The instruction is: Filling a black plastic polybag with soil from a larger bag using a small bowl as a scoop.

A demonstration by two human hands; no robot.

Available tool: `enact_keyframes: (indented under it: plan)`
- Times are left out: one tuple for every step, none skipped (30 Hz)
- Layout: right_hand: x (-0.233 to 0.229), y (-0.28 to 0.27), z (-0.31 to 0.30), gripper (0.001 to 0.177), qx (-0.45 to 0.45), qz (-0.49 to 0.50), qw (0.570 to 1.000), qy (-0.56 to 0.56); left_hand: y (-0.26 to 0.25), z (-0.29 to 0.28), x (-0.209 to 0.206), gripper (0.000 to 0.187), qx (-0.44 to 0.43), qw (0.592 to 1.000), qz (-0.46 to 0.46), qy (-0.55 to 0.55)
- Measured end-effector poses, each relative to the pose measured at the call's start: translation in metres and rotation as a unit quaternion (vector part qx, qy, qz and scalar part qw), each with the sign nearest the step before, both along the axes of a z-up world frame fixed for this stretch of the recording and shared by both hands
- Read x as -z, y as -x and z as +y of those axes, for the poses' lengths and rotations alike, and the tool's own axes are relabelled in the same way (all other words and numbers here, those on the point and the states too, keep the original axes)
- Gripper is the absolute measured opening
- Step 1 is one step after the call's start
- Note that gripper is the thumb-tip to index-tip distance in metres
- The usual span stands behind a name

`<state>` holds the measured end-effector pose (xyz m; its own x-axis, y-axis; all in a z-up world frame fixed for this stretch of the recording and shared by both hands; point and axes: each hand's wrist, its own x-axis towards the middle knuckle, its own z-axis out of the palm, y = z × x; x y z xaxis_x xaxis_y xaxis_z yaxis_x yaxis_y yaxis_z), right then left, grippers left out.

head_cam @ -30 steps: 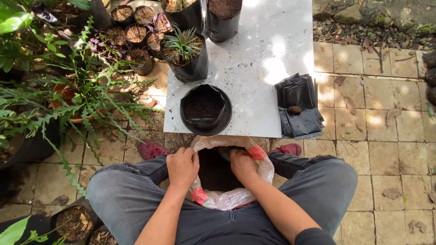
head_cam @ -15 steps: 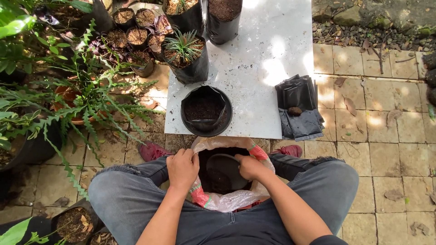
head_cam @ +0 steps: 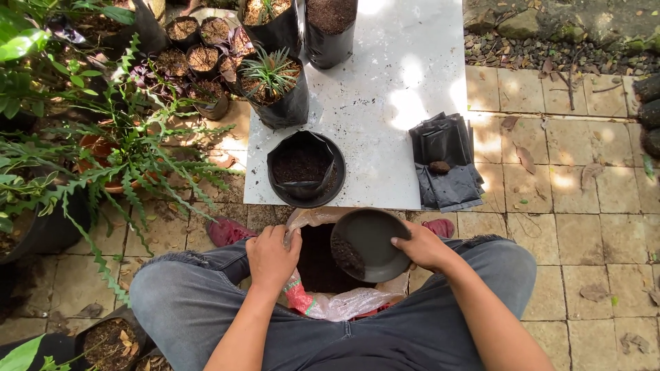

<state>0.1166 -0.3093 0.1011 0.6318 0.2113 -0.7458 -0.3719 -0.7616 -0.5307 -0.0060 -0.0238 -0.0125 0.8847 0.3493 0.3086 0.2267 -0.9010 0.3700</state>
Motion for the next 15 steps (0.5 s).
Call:
enact_keyframes:
  plan:
    - [0.000, 0.000, -0.004, 0.046, 0.000, -0.001, 1.000, -0.001, -0.001, 0.000, -0.001, 0.022, 0.000, 1.000, -0.001, -0.001]
    - [0.000, 0.001, -0.009, 0.041, 0.035, 0.007, 0.999, -0.020, -0.001, -0.001, -0.002, 0.024, -0.002, 1.000, -0.003, 0.002]
    - [0.000, 0.002, -0.014, 0.037, 0.069, 0.016, 0.997, -0.039, 0.000, -0.002, -0.003, 0.025, -0.004, 1.000, -0.006, 0.005]
    - [0.006, 0.005, -0.017, 0.037, 0.070, 0.016, 0.997, -0.039, 0.000, -0.002, -0.004, 0.025, -0.003, 1.000, -0.005, 0.004]
    - [0.013, 0.008, -0.021, 0.036, 0.089, 0.025, 0.994, -0.064, -0.001, -0.002, -0.005, 0.027, -0.006, 1.000, -0.005, 0.009]
    - [0.019, 0.011, -0.024, 0.036, 0.109, 0.034, 0.990, -0.088, -0.001, -0.002, -0.005, 0.029, -0.009, 1.000, -0.005, 0.015]
    - [0.024, 0.012, -0.024, 0.036, 0.111, 0.033, 0.989, -0.088, -0.001, -0.002, -0.005, 0.029, -0.007, 1.000, -0.005, 0.015]
    - [0.028, 0.012, -0.024, 0.035, 0.125, 0.031, 0.987, -0.101, -0.001, -0.001, -0.004, 0.030, -0.009, 1.000, 0.011, 0.020]
    - [0.033, 0.013, -0.024, 0.034, 0.138, 0.029, 0.984, -0.113, 0.000, -0.001, -0.003, 0.031, -0.010, 0.999, 0.028, 0.026]
    - [0.052, 0.013, -0.029, 0.034, 0.139, 0.029, 0.983, -0.113, 0.001, -0.001, -0.002, 0.031, -0.009, 0.999, 0.028, 0.025]
    - [0.070, 0.013, -0.034, 0.033, 0.145, 0.022, 0.982, -0.121, 0.002, -0.001, -0.002, 0.030, -0.012, 0.999, 0.029, 0.027]
    - [0.088, 0.011, -0.039, 0.032, 0.148, 0.013, 0.981, -0.129, 0.001, -0.001, -0.003, 0.028, -0.016, 0.999, 0.028, 0.030]
    - [0.069, 0.012, -0.032, 0.032, 0.146, 0.012, 0.981, -0.130, 0.000, -0.001, -0.003, 0.028, -0.017, 0.999, 0.026, 0.029]
    - [0.050, 0.015, -0.026, 0.030, 0.155, 0.017, 0.979, -0.130, 0.001, 0.000, -0.004, 0.029, -0.017, 0.999, 0.021, 0.036]
    - [0.031, 0.019, -0.020, 0.029, 0.164, 0.023, 0.978, -0.131, 0.002, 0.000, -0.004, 0.029, -0.017, 0.999, 0.016, 0.043]
